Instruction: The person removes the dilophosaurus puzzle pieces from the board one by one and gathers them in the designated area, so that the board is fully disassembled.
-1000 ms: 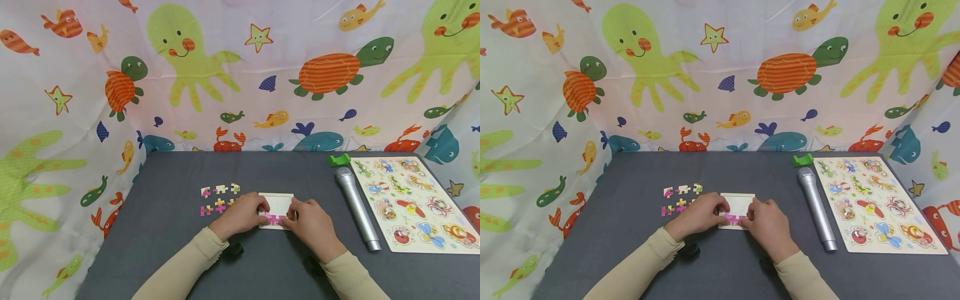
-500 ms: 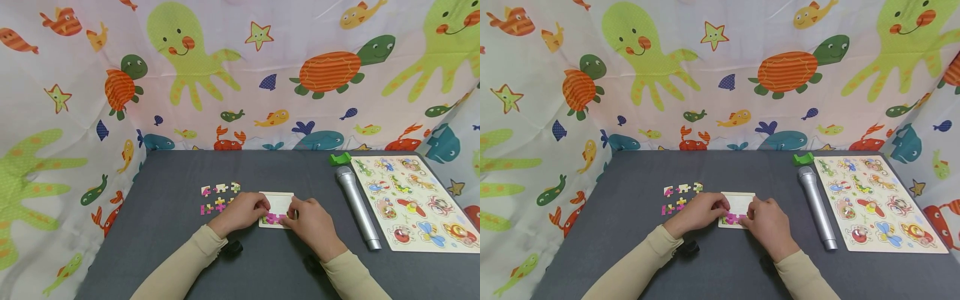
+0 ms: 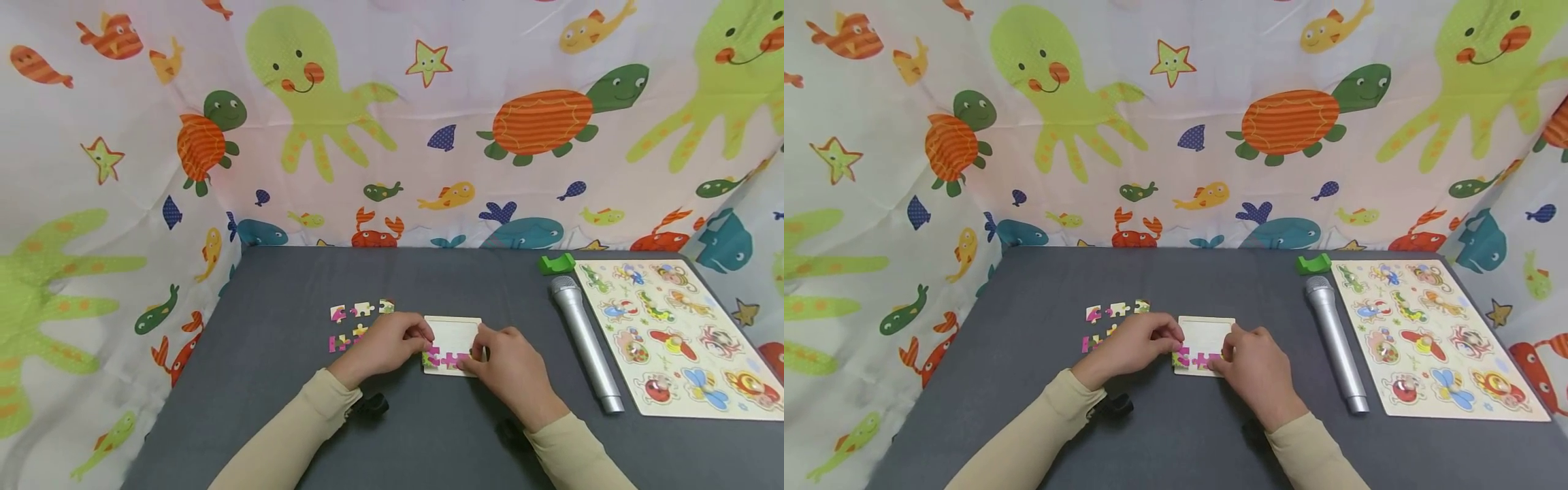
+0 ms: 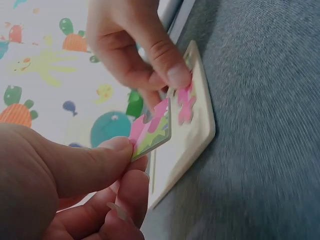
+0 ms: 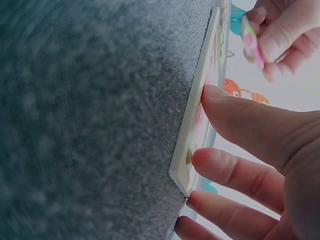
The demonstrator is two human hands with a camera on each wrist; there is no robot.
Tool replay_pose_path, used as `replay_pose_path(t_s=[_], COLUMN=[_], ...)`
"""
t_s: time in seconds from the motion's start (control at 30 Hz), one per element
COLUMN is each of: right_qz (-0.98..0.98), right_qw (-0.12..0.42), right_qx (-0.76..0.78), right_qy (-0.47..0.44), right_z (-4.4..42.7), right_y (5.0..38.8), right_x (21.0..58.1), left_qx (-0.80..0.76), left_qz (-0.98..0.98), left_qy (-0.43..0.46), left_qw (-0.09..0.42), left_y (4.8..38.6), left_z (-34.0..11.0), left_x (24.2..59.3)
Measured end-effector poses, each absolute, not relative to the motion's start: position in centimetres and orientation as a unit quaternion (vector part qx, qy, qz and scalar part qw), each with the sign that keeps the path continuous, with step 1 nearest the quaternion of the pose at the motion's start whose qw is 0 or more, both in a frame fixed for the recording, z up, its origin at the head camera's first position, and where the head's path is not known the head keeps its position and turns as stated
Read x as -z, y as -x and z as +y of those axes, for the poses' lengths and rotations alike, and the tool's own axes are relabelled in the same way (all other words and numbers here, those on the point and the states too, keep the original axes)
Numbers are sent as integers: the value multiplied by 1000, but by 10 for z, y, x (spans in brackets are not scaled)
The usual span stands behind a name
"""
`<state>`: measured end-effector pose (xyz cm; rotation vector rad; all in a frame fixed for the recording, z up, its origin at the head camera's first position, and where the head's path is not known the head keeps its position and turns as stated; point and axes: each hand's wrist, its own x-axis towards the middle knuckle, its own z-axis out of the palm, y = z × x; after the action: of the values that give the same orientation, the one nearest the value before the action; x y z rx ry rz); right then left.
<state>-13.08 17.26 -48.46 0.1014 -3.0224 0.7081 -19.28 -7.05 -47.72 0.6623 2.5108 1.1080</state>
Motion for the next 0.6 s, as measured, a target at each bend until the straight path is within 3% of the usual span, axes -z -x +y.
replay_pose_path(t_s=[0.2, 0.6], right_qz=[-973, -975], right_qw=[10, 13], right_qx=[-228, -220], right_qy=[-31, -38], right_z=[172, 173], right_y=[129, 133], right_x=[485, 487], left_qx=[-399, -406], left_qz=[882, 894], left_qy=[-206, -95], left_qw=[142, 166], left_y=[183, 169], left_z=[-111, -205], left_x=[477, 482])
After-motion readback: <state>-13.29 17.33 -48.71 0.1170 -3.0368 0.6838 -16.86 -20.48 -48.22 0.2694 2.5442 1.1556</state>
